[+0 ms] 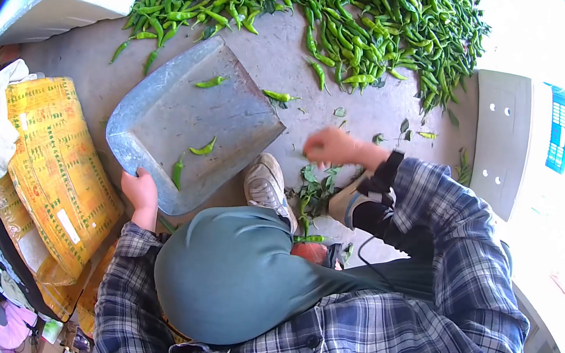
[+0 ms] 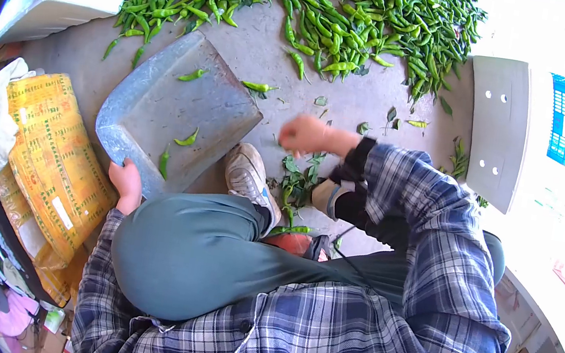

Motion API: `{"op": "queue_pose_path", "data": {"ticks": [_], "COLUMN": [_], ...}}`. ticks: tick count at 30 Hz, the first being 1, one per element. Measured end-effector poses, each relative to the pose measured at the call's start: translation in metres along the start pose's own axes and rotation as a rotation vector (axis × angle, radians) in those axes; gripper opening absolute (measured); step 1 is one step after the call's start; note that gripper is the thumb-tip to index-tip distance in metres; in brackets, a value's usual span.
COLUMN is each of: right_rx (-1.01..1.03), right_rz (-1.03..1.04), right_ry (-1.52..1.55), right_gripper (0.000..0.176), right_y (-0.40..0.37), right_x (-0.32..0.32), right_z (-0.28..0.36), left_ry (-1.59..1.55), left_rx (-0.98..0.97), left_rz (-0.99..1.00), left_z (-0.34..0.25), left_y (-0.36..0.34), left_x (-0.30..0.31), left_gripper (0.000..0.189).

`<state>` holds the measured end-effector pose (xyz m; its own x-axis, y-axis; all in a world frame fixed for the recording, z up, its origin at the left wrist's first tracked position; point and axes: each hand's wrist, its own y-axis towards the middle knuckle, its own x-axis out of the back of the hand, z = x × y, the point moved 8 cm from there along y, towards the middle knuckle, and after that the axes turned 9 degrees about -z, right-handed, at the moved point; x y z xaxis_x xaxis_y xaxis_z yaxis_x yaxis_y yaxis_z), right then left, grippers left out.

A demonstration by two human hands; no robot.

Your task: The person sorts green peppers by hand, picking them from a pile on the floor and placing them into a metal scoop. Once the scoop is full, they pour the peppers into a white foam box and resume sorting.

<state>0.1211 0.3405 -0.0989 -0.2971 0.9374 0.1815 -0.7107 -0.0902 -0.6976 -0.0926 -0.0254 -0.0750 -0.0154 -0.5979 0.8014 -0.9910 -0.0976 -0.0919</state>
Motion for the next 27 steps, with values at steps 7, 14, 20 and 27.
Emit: {"op": "queue_pose_path", "data": {"ticks": [7, 14, 20, 27], "right_rx": [0.003, 0.001, 0.216, 0.308], "right_rz": [-0.302, -0.522, -0.325, -0.637], "right_ry": [-0.82, -0.754, -0.433, -0.559], "right_gripper": [0.019, 0.018, 0.024, 0.019], "right_y": [0.026, 0.079, 0.063, 0.096], "right_x": [0.01, 0.046, 0.011, 0.046], "right_z": [0.021, 0.046, 0.089, 0.057], "left_ry": [-0.015, 0.022, -0.038, 0.0], "left_rx": [-0.005, -0.008, -0.064, -0.025], "left_rz": [-0.032, -0.053, -0.076, -0.036], "left_z": [0.0, -0.011, -0.014, -0.003], "left_y": [-0.002, -0.002, -0.003, 0.0], "left_x": [0.001, 0.005, 0.006, 0.002], "left_gripper": [0.029, 0.028, 0.028, 0.027]}}
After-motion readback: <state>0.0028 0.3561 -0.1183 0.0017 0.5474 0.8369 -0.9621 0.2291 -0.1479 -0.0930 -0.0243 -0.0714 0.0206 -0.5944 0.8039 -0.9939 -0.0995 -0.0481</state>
